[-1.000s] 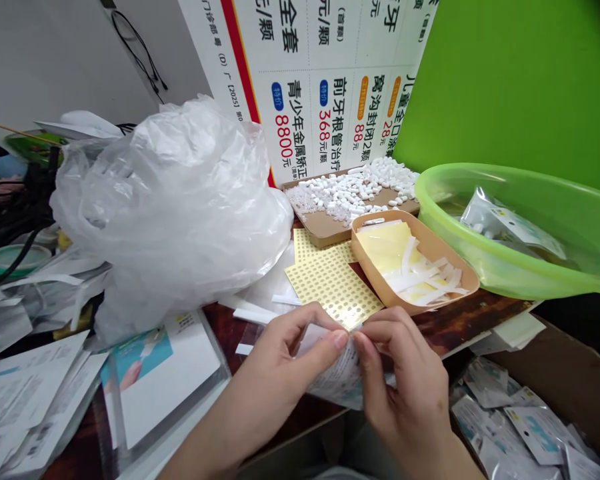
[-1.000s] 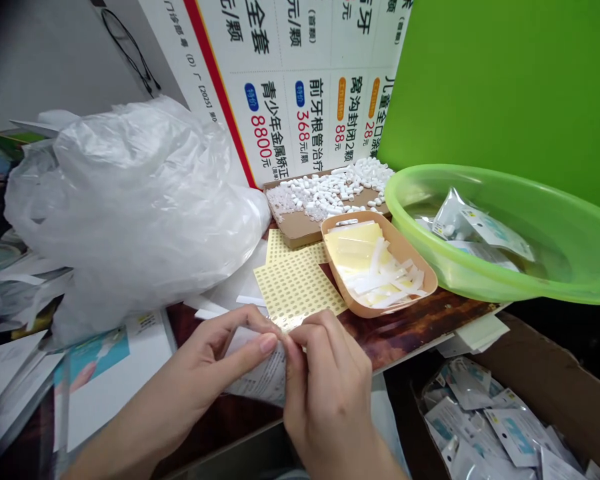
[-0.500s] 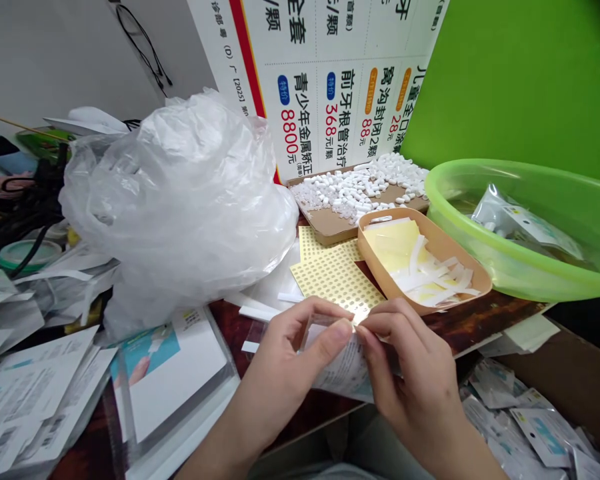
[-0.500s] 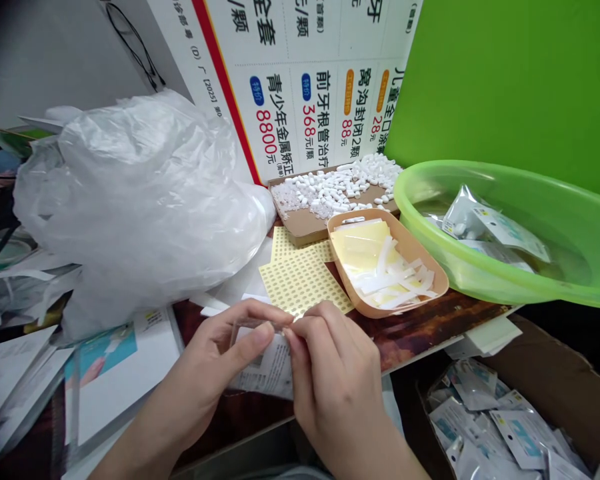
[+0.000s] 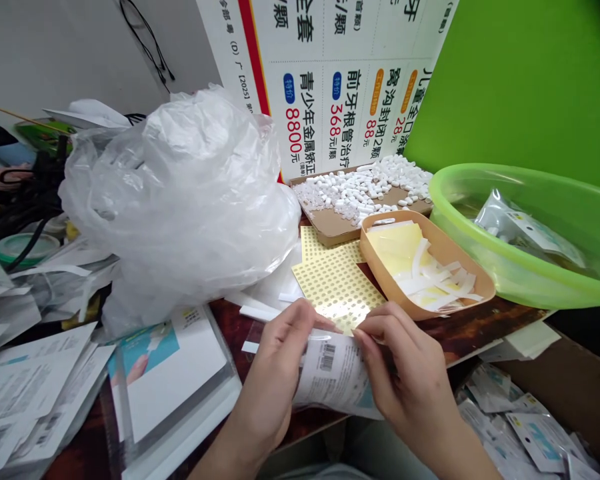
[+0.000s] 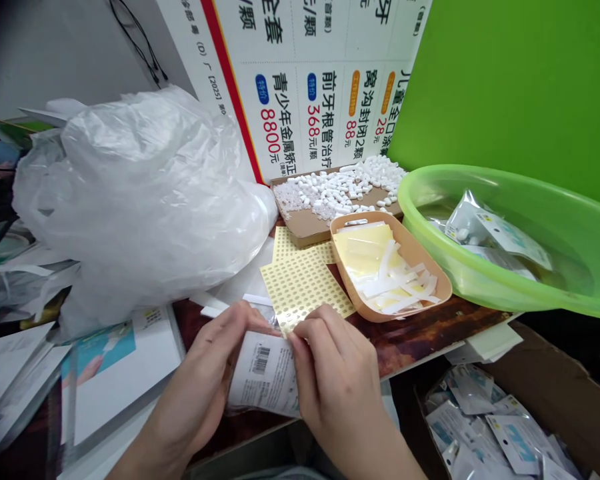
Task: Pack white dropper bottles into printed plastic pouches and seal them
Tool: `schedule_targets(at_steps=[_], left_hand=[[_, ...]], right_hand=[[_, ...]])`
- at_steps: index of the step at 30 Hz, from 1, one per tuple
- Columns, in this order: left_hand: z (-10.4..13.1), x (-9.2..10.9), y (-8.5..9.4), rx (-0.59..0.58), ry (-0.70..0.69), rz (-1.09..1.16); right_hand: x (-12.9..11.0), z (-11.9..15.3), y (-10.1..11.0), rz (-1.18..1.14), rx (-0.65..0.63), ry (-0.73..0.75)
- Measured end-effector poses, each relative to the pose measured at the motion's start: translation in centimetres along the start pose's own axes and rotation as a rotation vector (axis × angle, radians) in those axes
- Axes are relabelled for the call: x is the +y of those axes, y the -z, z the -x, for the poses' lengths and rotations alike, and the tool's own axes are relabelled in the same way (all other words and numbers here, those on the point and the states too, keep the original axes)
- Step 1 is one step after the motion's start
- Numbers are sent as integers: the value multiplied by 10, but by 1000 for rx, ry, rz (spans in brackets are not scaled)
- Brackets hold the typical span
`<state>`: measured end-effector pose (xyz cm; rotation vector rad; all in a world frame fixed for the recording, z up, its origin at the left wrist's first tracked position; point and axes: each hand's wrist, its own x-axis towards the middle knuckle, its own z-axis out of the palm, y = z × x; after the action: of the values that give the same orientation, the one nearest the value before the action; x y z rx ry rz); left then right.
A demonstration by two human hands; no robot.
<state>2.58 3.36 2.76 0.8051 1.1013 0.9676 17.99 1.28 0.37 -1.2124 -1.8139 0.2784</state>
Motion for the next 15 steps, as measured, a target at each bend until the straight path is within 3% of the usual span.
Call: schedule_targets(at_steps=[6,11,15], left_hand=[[3,-2,7,-199,-93,-316],[2,-9,8,-130,-192,-341],[0,-20,10,-45,-394,-282]], right_hand=[[0,3,2,-48,-23,16],[-4,1,-1,-37,-29,-9],[-8,-4,-6,6,-24,32]])
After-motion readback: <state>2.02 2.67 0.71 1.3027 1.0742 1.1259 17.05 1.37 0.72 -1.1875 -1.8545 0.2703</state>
